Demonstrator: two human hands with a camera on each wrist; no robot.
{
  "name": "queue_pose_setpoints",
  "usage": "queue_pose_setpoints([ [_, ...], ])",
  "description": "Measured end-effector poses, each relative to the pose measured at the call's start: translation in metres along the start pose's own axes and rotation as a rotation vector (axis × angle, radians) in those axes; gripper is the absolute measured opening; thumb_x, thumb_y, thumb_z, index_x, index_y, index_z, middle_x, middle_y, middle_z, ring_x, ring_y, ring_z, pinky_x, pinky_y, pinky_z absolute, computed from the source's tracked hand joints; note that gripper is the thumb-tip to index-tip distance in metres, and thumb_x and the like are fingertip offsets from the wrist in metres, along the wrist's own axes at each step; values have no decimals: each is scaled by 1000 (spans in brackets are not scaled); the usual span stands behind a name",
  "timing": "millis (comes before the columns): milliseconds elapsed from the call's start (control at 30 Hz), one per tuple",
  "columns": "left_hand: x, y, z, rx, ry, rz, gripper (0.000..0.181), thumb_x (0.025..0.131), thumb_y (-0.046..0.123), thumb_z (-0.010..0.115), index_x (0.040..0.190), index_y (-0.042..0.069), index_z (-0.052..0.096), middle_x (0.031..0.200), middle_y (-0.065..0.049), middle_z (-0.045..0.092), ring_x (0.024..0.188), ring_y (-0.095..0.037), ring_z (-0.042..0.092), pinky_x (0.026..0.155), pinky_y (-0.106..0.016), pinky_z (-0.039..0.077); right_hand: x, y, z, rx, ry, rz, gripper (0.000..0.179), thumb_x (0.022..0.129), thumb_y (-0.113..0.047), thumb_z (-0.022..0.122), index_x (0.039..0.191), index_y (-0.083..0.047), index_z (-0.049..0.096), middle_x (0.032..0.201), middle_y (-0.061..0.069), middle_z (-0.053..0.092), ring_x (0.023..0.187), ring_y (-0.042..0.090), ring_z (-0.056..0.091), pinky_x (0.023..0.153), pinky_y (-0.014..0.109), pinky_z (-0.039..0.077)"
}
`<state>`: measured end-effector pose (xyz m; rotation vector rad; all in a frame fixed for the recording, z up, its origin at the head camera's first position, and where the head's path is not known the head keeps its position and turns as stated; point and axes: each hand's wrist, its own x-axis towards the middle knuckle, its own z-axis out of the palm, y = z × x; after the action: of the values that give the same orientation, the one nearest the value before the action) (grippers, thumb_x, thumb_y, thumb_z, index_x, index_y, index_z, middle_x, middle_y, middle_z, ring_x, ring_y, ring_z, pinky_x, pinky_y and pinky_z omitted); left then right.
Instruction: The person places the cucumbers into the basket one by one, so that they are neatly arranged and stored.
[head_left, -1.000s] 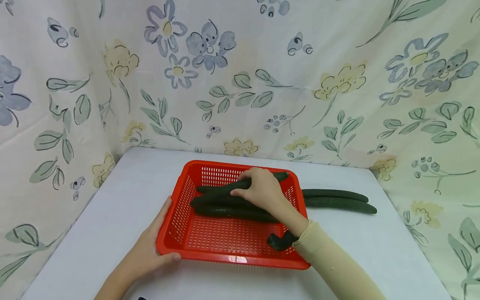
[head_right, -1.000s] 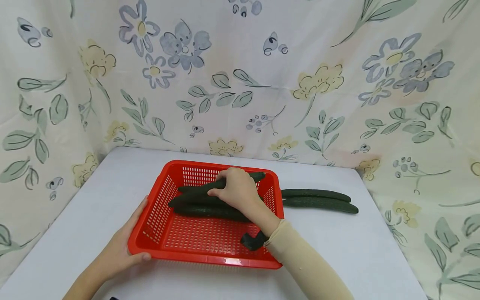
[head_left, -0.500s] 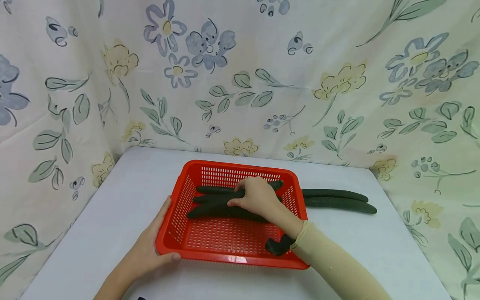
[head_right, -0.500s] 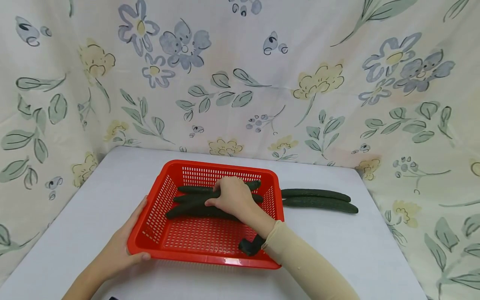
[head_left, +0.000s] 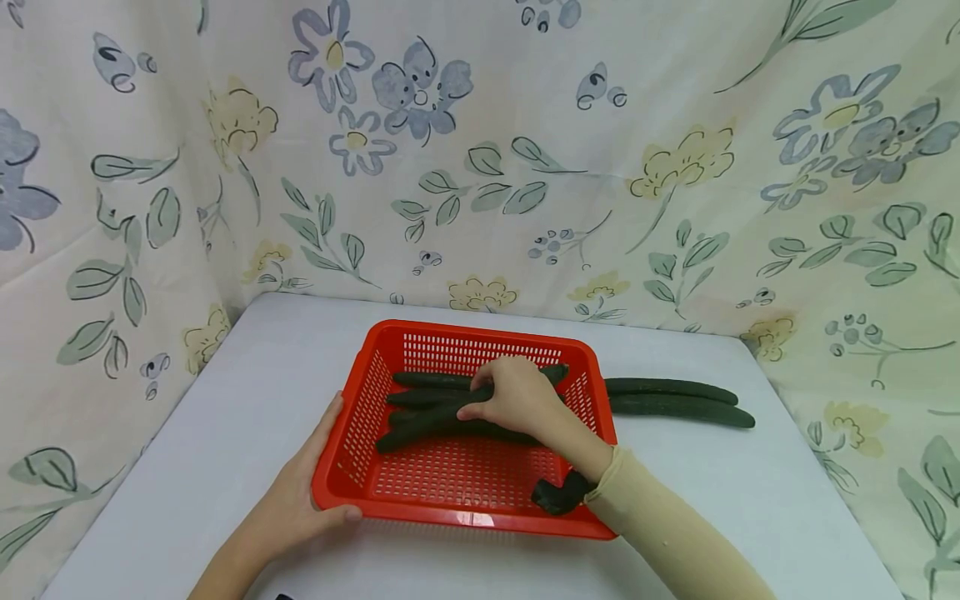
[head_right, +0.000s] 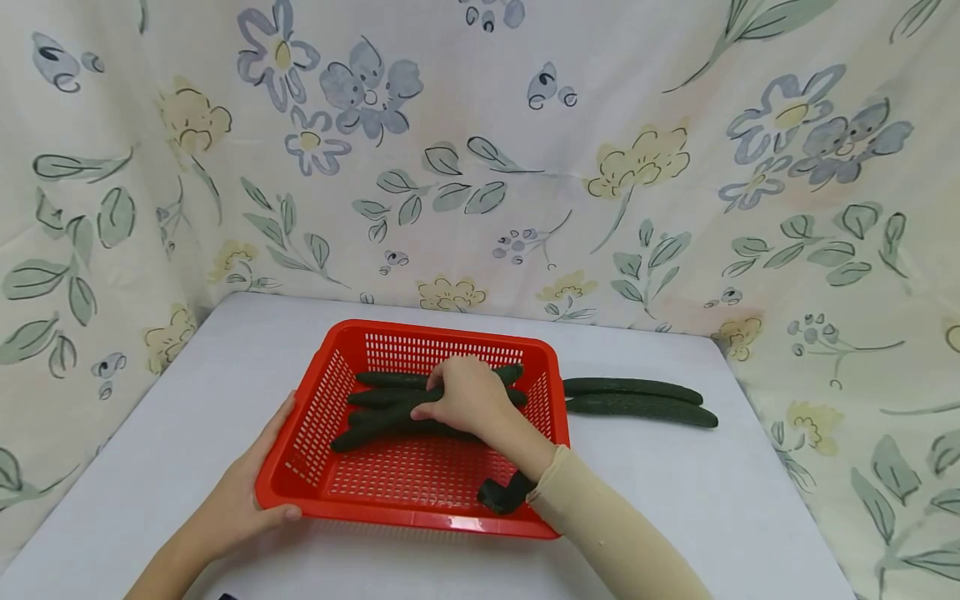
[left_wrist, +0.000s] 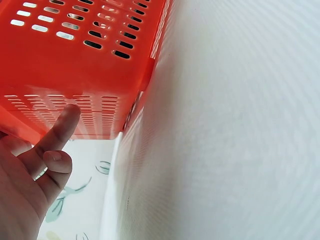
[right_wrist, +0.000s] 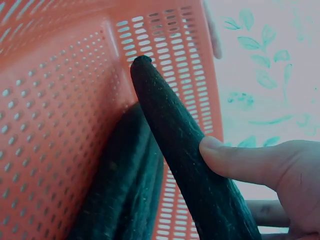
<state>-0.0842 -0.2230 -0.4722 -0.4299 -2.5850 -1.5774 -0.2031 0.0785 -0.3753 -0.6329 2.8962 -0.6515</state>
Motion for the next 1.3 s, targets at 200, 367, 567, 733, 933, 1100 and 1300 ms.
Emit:
queue_pose_setpoints([
  [200, -1, -1, 0, -14, 0, -11, 131, 74, 25, 93, 172, 32, 7, 175, -6, 27, 133, 4, 48, 82, -25, 61, 0, 3, 8, -23, -39, -22, 35, 79, -43, 94, 96, -16, 82, 93, -2, 79, 87, 16, 69, 75, 39, 60],
  [367, -1, -3, 0, -18, -6, -8, 131, 74, 24, 92, 172, 32, 6, 175, -7, 26, 132, 4, 49, 82, -25, 61, -1, 4, 11, -72, -114, -67, 34, 82, -37, 93, 98, -10, 80, 95, 3, 79, 86, 19, 70, 78, 41, 60],
  [567, -1, -2, 0, -12, -4, -9, 131, 74, 24, 92, 172, 32, 6, 175, -5, 25, 134, 3, 49, 83, -25, 61, -2, 4, 16, -176, -216, -139, 28, 83, -32, 93, 85, -10, 76, 77, 1, 71, 69, 15, 62, 63, 37, 56],
  [733, 0, -1, 0, -15, -3, -24, 131, 74, 27, 92, 172, 34, 6, 176, -3, 25, 135, 2, 49, 83, -25, 61, -1, 2, 22, -263, -221, -167, 39, 82, -32, 94, 67, -16, 62, 60, -7, 48, 58, 11, 44, 51, 29, 37],
  [933, 0, -1, 0, -33, -4, -27, 130, 75, 26, 92, 172, 34, 6, 175, -2, 25, 134, 1, 50, 83, -26, 61, 0, 0, 26, -314, -237, -188, 40, 80, -31, 95, 65, -18, 61, 60, -7, 52, 57, 10, 48, 50, 28, 40],
  [1100, 0, 1, 0, -32, 2, -16, 131, 74, 23, 92, 172, 33, 6, 176, -3, 25, 134, 1, 50, 84, -25, 61, 4, 1, 29, -341, -245, -211, 38, 76, -31, 98, 65, -18, 64, 63, -7, 57, 60, 10, 57, 51, 29, 48],
  [1300, 1, 1, 0, -29, 3, -15, 130, 74, 23, 92, 172, 32, 6, 175, -3, 26, 134, 2, 50, 84, -26, 61, 10, 3, 30, -305, -239, -116, 45, 68, -35, 102, 57, -19, 61, 59, -7, 57, 58, 13, 56, 50, 30, 48],
])
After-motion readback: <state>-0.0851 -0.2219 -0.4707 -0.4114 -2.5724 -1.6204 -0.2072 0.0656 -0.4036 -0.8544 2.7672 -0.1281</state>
